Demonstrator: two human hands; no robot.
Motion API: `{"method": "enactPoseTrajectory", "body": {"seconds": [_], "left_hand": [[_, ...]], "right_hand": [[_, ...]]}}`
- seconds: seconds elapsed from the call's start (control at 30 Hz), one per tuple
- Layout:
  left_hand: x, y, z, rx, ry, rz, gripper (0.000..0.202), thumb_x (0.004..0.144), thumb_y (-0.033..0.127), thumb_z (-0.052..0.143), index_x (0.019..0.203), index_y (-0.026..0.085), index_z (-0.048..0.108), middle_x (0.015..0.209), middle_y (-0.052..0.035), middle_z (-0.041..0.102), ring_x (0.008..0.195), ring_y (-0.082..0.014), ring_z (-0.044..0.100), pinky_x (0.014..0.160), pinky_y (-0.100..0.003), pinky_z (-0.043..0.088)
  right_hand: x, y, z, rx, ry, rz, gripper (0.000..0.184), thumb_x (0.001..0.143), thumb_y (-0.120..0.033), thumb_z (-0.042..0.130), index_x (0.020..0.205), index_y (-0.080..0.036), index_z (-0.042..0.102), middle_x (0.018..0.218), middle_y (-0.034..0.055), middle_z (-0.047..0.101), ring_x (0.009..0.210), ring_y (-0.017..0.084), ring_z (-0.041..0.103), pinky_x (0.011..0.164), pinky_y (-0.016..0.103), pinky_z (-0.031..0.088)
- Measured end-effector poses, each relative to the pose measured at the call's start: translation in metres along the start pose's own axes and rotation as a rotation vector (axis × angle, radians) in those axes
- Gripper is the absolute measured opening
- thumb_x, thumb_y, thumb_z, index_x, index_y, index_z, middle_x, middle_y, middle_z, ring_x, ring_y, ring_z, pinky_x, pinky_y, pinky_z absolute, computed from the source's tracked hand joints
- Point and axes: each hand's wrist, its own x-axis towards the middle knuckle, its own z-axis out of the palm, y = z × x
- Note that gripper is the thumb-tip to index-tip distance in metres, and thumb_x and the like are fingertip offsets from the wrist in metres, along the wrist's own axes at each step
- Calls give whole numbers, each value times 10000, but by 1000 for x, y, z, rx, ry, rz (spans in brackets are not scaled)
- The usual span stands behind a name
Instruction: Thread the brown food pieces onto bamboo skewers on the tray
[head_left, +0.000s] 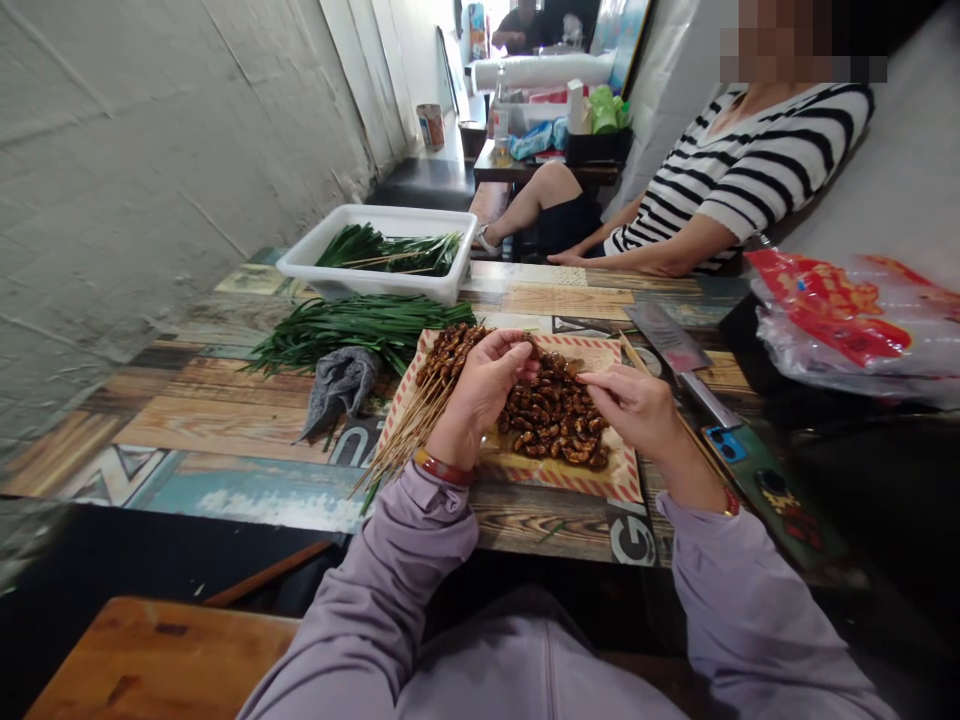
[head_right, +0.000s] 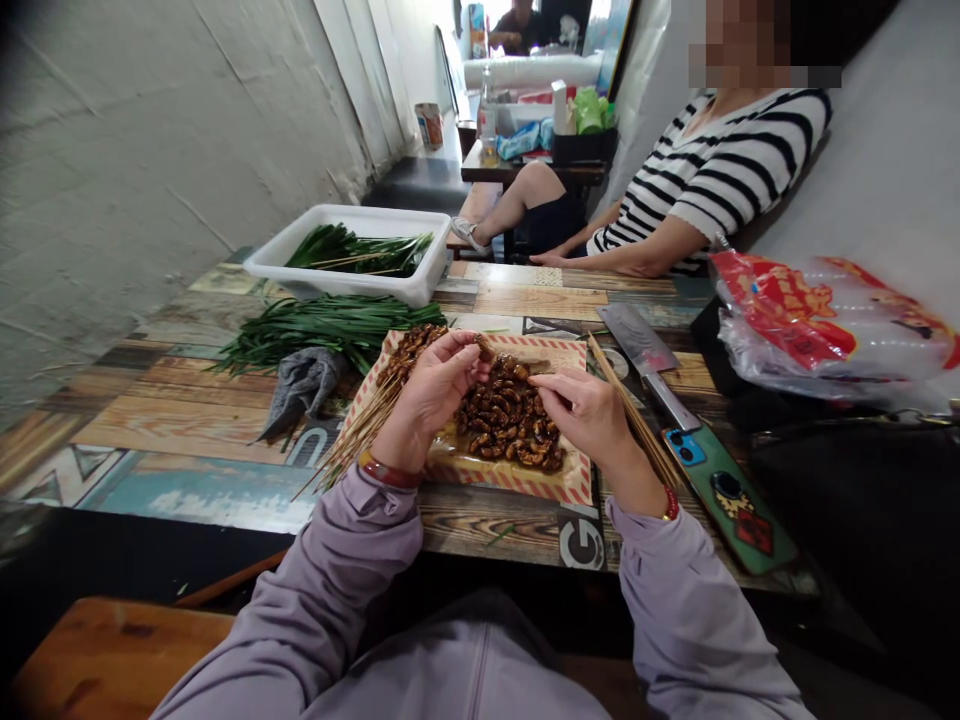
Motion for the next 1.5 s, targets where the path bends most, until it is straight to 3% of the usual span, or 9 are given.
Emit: {"method": "enactPoseTrajectory", "body": {"seconds": [0.83, 1.07, 1.4, 1.5], "left_hand": [[-1, 3, -3, -114, 32, -80, 424, 606, 228, 832, 912, 203, 539, 640, 69, 594, 644, -111, 643, 666, -248, 525], [1, 1, -4, -111, 101, -7, 364, 613, 180, 802, 883, 193, 559, 763, 65, 614, 687, -63, 619, 756, -232, 507], [5, 0, -5, -69, 66, 62, 333, 618, 189, 791, 849, 175, 551, 842, 2, 674, 708, -83, 618, 603, -180, 418], [6, 1, -6, -77, 68, 52, 334, 622, 197, 790, 849, 179, 544, 782, 14, 669, 679, -88, 630, 596, -182, 423]], "right_hand": [[0, -2, 2, 12, -21, 18, 227, 892, -170, 531, 1000, -227, 722, 891, 46, 739, 815, 167, 689, 736, 307, 548], [1, -3, 1, 15, -6, 27, 232, 891, -167, 527, 993, -249, 720, 900, 38, 741, 834, 166, 696, 764, 314, 560], [0, -3, 1, -2, -14, 25, 225, 889, -167, 536, 996, -228, 724, 923, 46, 745, 838, 166, 699, 761, 304, 554], [0, -3, 1, -15, -7, 22, 227, 888, -166, 536, 997, -228, 725, 925, 46, 745, 838, 167, 696, 761, 307, 552]]}}
